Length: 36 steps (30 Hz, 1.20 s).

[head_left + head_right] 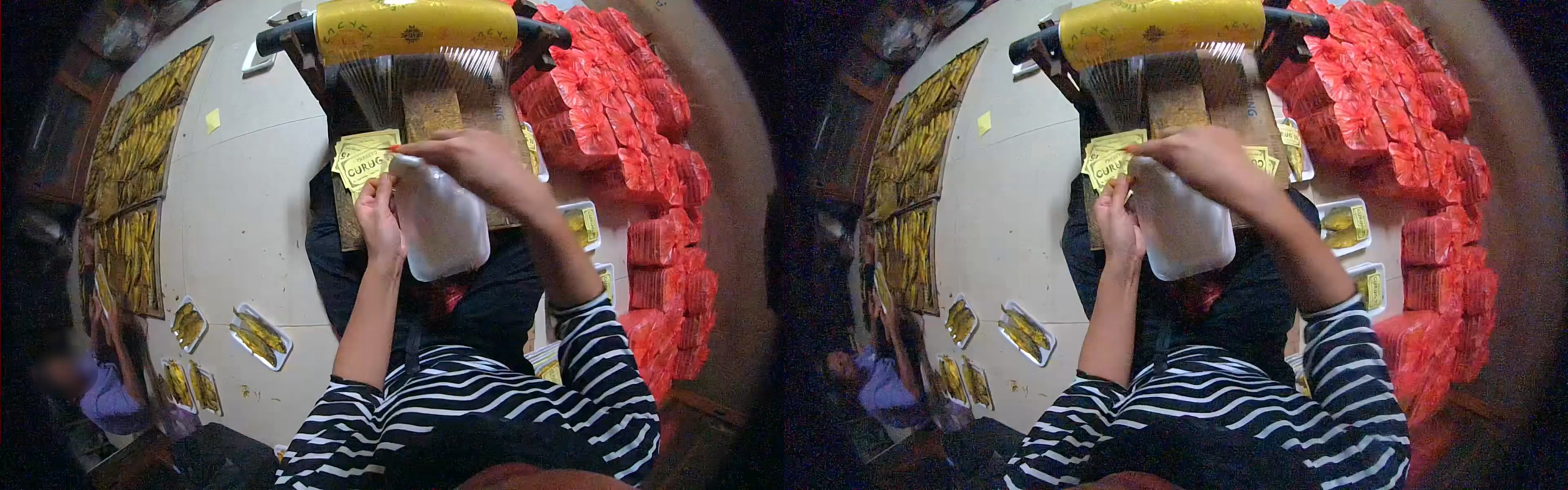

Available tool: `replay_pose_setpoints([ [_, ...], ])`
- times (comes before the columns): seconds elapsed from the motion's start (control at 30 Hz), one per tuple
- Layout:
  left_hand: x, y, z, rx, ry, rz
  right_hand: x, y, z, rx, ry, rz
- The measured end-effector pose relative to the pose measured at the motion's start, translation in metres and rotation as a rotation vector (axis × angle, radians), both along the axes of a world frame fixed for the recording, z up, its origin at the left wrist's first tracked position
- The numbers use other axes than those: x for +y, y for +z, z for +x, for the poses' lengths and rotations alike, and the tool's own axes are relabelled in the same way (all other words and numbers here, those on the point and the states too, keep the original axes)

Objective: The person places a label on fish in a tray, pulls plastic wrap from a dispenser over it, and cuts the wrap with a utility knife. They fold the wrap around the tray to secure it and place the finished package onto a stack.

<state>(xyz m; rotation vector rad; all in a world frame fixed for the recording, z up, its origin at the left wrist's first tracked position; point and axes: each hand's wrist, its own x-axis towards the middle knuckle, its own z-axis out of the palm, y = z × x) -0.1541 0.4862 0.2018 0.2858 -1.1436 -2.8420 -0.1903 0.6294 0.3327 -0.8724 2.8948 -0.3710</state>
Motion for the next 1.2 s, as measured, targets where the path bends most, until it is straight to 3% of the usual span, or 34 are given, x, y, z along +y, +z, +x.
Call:
replay_pose_setpoints([
  [0.03,-0.003,-0.006,0.0,-0.027,-0.017,0.054,0.018,0.002,0.0,-0.027,-0.027,0.065],
  [0.1,-0.01,-0.014,0.001,-0.077,-0.048,0.167,0.084,-0.006,0.01,0.073,-0.186,-0.111],
  [0.2,-0.005,-0.016,0.001,-0.075,0.056,0.177,0.14,0.009,0.029,-0.187,-0.374,-0.071],
  [0.27,-0.001,-0.019,0.0,-0.082,0.106,0.173,0.156,-0.029,0.041,-0.392,-0.597,-0.347],
  [0.33,0.001,-0.019,-0.001,-0.061,0.124,0.168,0.117,-0.058,0.053,-0.069,-0.421,-0.52],
  [0.4,0.001,-0.012,0.001,-0.085,0.142,0.134,0.1,-0.102,0.056,-0.06,-0.465,-0.566],
  [0.43,0.001,-0.015,0.0,-0.062,0.136,0.143,0.093,-0.126,0.052,0.19,-0.418,-0.522],
  [0.5,-0.001,-0.019,0.0,-0.019,0.125,0.164,0.075,-0.123,0.047,0.349,-0.479,-0.503],
  [0.6,0.001,-0.012,0.002,-0.071,0.113,0.132,0.066,-0.107,0.03,-0.197,-0.526,-0.969],
  [0.7,-0.002,-0.023,0.001,-0.041,-0.003,0.149,0.042,-0.081,0.008,0.248,-0.203,-0.68],
  [0.73,-0.001,-0.022,0.002,-0.028,-0.018,0.038,0.028,-0.073,0.0,0.298,-0.071,-0.603],
  [0.77,0.003,-0.016,0.003,-0.014,-0.034,-0.075,0.015,-0.078,-0.011,0.133,-0.001,-0.467],
  [0.8,0.005,-0.013,0.004,-0.002,-0.051,-0.188,-0.001,-0.069,-0.016,0.147,-0.012,-0.251],
  [0.9,0.002,-0.008,0.003,0.109,0.004,-0.343,-0.039,-0.108,-0.044,0.185,0.167,-0.513],
  [1.0,0.002,0.021,0.007,0.111,-0.003,-0.298,-0.021,-0.097,-0.033,0.262,0.022,-0.418],
  [1.03,0.006,0.036,0.011,0.098,-0.029,-0.26,-0.006,-0.09,-0.018,0.06,-0.052,-0.537],
  [1.13,0.039,0.086,0.039,0.244,-0.3,0.068,0.038,-0.069,0.048,0.049,-0.098,-0.866],
  [1.2,0.076,0.093,0.067,0.401,-0.586,-0.002,0.079,-0.054,0.097,-0.032,-0.22,-0.925],
])
